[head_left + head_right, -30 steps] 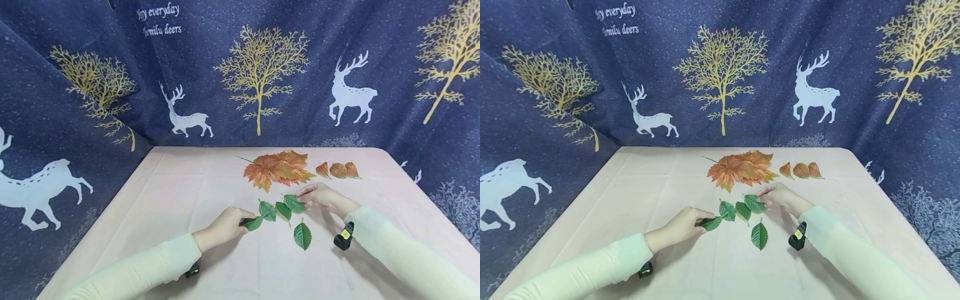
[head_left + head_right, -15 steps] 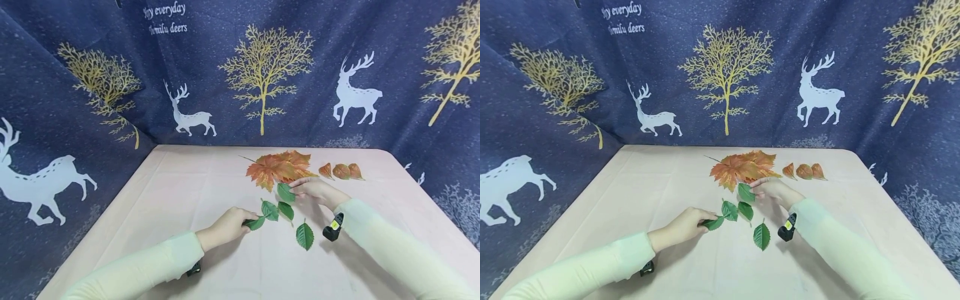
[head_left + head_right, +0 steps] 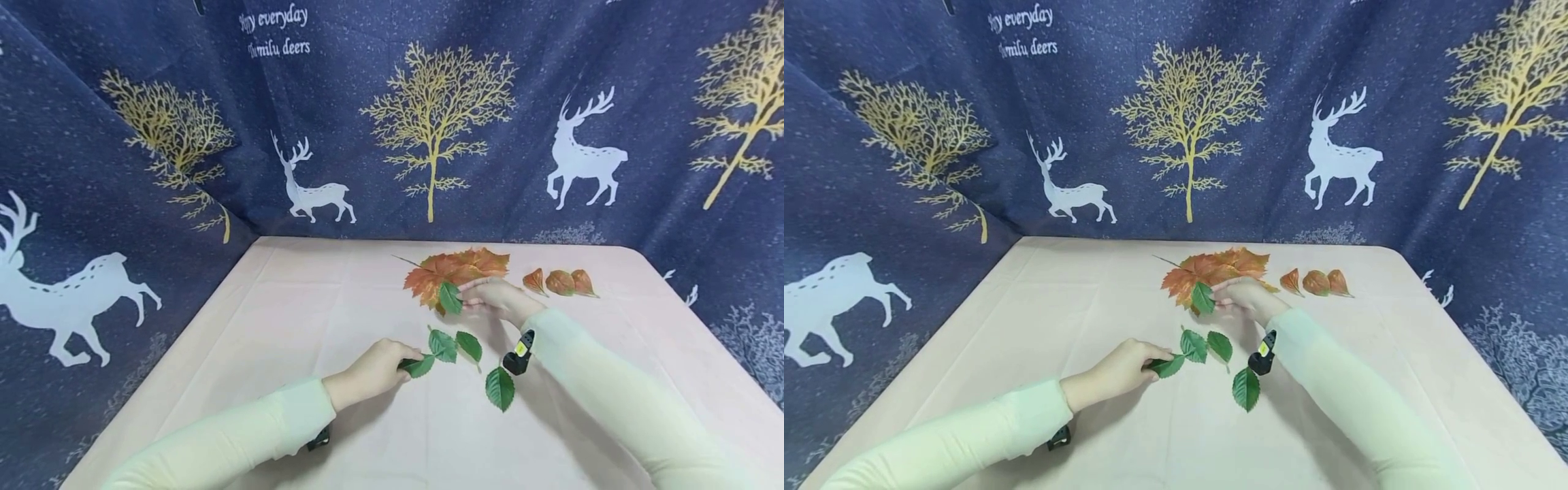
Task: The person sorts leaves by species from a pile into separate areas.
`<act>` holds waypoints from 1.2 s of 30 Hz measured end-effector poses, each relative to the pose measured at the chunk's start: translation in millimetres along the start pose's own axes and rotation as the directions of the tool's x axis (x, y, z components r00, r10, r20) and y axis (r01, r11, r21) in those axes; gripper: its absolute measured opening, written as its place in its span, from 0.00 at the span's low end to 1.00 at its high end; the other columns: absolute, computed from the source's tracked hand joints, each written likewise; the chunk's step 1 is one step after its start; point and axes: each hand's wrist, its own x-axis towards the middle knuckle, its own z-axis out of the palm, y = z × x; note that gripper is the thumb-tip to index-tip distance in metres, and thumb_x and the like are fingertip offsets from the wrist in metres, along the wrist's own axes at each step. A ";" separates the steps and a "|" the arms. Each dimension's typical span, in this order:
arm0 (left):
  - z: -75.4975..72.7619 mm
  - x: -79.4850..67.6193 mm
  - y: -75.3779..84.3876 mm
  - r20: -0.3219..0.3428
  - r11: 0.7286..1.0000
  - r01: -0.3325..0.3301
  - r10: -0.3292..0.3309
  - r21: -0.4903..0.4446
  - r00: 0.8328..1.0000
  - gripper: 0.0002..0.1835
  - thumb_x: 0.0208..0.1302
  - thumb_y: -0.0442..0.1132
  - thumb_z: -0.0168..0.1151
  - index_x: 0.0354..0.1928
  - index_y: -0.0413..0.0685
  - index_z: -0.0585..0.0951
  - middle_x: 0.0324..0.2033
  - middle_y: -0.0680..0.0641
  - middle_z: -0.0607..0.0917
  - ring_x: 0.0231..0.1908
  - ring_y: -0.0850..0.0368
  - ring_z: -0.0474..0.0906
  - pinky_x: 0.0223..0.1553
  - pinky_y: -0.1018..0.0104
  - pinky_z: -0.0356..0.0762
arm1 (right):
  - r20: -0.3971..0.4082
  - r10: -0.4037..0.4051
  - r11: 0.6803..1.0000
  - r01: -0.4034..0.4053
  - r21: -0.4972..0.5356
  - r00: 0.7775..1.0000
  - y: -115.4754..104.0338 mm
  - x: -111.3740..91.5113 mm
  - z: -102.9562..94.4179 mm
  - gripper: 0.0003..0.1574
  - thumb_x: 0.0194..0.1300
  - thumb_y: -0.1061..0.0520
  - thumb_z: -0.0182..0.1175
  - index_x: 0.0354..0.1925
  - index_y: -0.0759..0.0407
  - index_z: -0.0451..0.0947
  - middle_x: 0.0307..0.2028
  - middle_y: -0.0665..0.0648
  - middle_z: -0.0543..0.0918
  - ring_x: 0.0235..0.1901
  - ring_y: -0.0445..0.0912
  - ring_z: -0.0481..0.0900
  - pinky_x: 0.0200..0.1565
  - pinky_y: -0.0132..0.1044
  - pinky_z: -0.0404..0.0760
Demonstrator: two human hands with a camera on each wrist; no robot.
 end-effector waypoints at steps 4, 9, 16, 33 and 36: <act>1.2 0.6 1.5 0.007 1.000 -0.004 0.004 0.012 1.000 0.19 0.56 0.30 0.69 0.52 0.45 0.84 0.53 0.48 0.84 0.56 0.52 0.80 0.60 0.62 0.76 | 0.009 -0.009 1.000 0.009 0.015 1.000 -5.1 3.2 4.2 0.26 0.71 0.63 0.54 0.64 0.72 0.66 0.35 0.51 0.80 0.33 0.39 0.81 0.59 0.40 0.78; 3.1 0.7 3.7 0.019 1.000 -0.009 0.009 0.019 1.000 0.19 0.57 0.30 0.68 0.52 0.46 0.84 0.54 0.48 0.84 0.56 0.52 0.79 0.60 0.63 0.75 | -0.006 -0.006 1.000 0.006 0.006 1.000 -10.4 8.7 7.9 0.26 0.71 0.62 0.54 0.64 0.70 0.67 0.34 0.49 0.82 0.33 0.39 0.82 0.62 0.42 0.75; 2.5 2.5 6.2 0.029 1.000 0.002 -0.003 0.029 1.000 0.19 0.58 0.30 0.68 0.52 0.46 0.84 0.54 0.49 0.84 0.57 0.53 0.79 0.60 0.64 0.76 | -0.009 -0.021 1.000 0.021 -0.016 1.000 -18.6 17.2 13.8 0.26 0.71 0.61 0.53 0.64 0.70 0.68 0.33 0.48 0.83 0.34 0.39 0.84 0.66 0.47 0.70; 2.6 3.5 7.4 0.037 1.000 -0.006 0.005 0.021 0.999 0.20 0.58 0.30 0.68 0.53 0.45 0.83 0.55 0.48 0.83 0.58 0.53 0.78 0.60 0.65 0.75 | -0.046 0.014 0.993 -0.009 0.117 0.999 -25.9 44.1 46.7 0.25 0.71 0.63 0.53 0.65 0.66 0.69 0.65 0.63 0.68 0.48 0.46 0.81 0.65 0.42 0.73; 2.4 2.3 7.5 0.034 1.000 0.001 -0.002 0.018 0.999 0.20 0.57 0.30 0.68 0.53 0.44 0.83 0.55 0.48 0.83 0.58 0.53 0.78 0.61 0.65 0.75 | -0.065 0.025 0.989 -0.015 0.144 0.998 -27.7 49.1 53.6 0.25 0.70 0.64 0.55 0.64 0.66 0.71 0.65 0.63 0.68 0.51 0.48 0.79 0.63 0.42 0.74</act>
